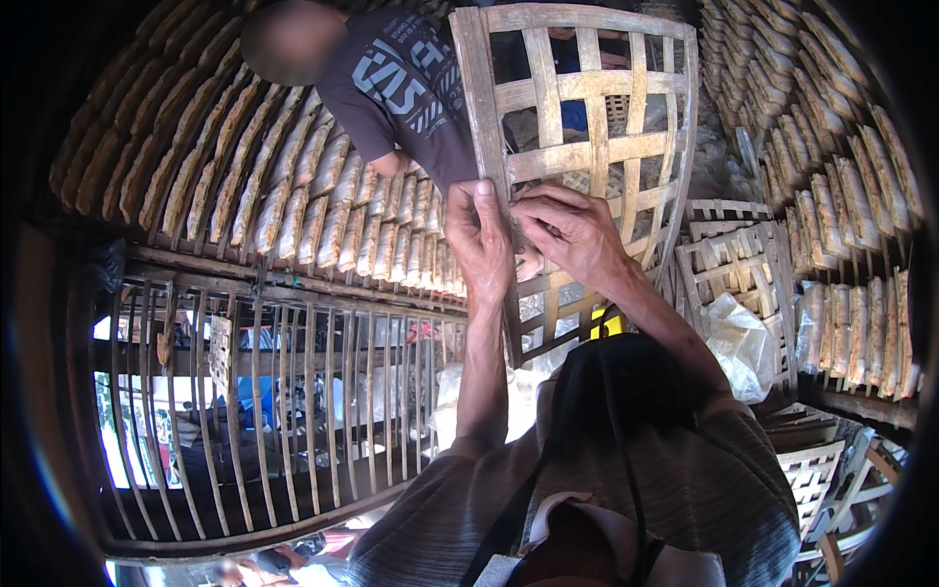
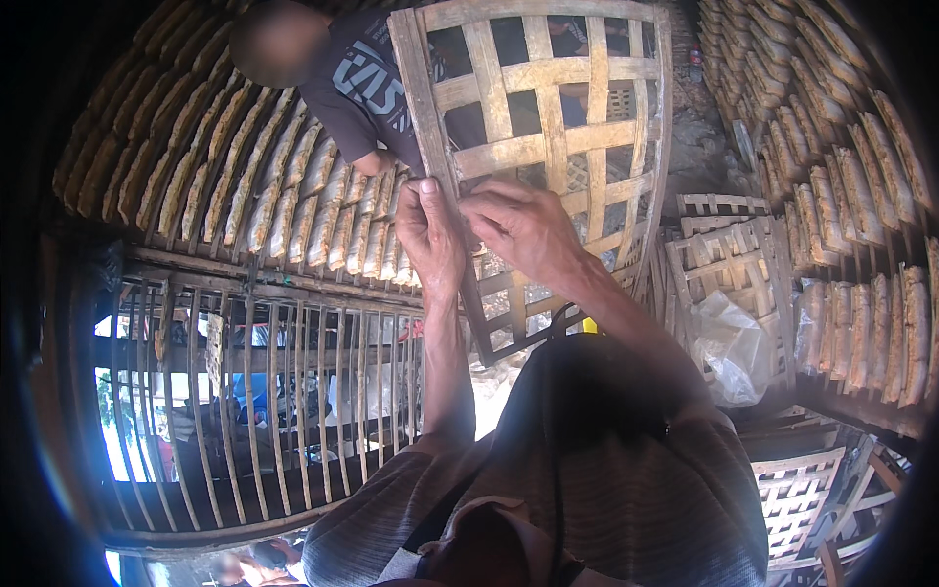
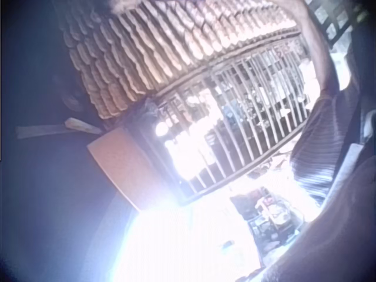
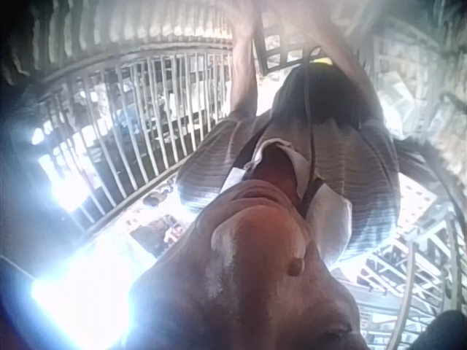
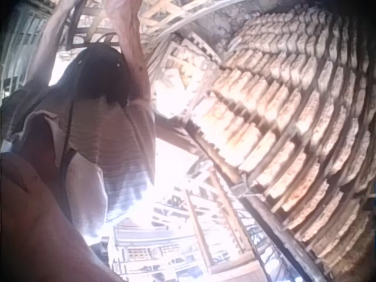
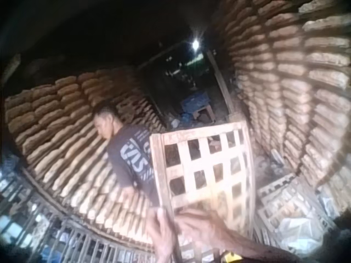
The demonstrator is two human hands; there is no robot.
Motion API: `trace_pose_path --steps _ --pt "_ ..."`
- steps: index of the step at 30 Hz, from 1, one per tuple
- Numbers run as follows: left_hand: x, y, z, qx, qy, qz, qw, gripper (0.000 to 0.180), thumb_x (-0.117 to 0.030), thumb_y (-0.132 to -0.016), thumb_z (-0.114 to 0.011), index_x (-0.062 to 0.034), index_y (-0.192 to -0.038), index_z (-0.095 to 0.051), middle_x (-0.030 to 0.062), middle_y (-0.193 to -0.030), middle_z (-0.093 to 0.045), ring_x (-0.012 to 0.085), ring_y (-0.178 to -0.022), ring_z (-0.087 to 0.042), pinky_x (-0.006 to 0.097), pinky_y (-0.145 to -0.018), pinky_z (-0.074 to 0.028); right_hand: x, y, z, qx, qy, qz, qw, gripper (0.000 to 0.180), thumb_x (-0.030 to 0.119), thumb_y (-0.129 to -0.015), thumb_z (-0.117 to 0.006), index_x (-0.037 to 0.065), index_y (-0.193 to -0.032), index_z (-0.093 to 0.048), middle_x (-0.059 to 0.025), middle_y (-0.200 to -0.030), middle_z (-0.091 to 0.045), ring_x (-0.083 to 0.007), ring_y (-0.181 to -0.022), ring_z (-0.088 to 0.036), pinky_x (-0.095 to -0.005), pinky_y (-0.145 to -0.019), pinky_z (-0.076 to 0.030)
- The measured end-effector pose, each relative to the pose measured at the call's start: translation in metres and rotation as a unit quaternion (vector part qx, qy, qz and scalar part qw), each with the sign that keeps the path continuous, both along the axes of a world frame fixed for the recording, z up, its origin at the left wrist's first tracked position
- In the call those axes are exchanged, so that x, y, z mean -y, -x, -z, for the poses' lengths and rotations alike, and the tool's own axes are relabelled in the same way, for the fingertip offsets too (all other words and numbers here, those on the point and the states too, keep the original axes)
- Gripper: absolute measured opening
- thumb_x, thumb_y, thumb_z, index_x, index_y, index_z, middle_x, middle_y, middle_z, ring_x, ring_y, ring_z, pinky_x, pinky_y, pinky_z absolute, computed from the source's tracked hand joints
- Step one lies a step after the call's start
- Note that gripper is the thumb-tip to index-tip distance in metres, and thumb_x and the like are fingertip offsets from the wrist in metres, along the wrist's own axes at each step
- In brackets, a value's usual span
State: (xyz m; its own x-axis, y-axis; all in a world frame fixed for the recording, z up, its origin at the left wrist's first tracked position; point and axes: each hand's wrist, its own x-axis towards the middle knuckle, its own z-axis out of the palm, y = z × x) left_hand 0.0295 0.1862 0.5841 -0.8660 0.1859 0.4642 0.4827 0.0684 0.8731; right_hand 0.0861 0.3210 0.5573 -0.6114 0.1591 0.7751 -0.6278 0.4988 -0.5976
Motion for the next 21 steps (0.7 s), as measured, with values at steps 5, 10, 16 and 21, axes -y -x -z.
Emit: trace_pose_path --steps 5,10,16,21 --pt "0.007 0.011 0.009 -0.011 0.000 0.010 1.000 0.033 -0.029 -0.113 -0.050 -0.0028 -0.095 -0.058 -0.0016 -0.077 -0.058 0.0018 -0.067 -0.046 0.022 -0.057 -0.038 -0.005 -0.001 -0.006 0.050 -0.006 -0.057 0.997 0.025 0.003 -0.082 -0.078 0.003 -0.107 -0.073 -0.0075 -0.089 -0.067 -0.0250 -0.078 -0.070 -0.0361 -0.068 -0.059" --pt "0.007 0.016 0.013 -0.003 -0.010 0.005 1.000 0.033 -0.029 -0.113 -0.050 -0.0019 -0.097 -0.060 0.0024 -0.082 -0.065 0.0029 -0.067 -0.050 0.021 -0.057 -0.040 0.003 -0.006 -0.009 0.075 0.048 -0.061 0.994 0.025 0.004 -0.082 -0.078 0.003 -0.106 -0.074 -0.0074 -0.092 -0.069 -0.0271 -0.082 -0.070 -0.0380 -0.072 -0.057" --pt "-0.004 0.003 0.004 0.006 -0.059 -0.005 0.998 0.029 -0.025 -0.111 -0.056 -0.0034 -0.092 -0.057 -0.0044 -0.073 -0.050 0.0022 -0.065 -0.040 0.023 -0.055 -0.034 0.005 -0.002 0.000 0.053 0.005 -0.026 0.998 0.020 -0.002 -0.081 -0.077 0.000 -0.100 -0.073 -0.0097 -0.096 -0.069 -0.0262 -0.081 -0.071 -0.0367 -0.073 -0.061" --pt "-0.002 0.005 0.004 -0.025 -0.023 -0.003 0.999 0.029 -0.025 -0.111 -0.056 -0.0035 -0.091 -0.057 -0.0052 -0.069 -0.048 0.0019 -0.061 -0.040 0.022 -0.052 -0.032 0.010 0.000 -0.006 0.062 0.000 -0.001 0.998 0.018 -0.005 -0.080 -0.075 0.000 -0.093 -0.064 -0.0089 -0.086 -0.062 -0.0231 -0.073 -0.067 -0.0345 -0.062 -0.058"
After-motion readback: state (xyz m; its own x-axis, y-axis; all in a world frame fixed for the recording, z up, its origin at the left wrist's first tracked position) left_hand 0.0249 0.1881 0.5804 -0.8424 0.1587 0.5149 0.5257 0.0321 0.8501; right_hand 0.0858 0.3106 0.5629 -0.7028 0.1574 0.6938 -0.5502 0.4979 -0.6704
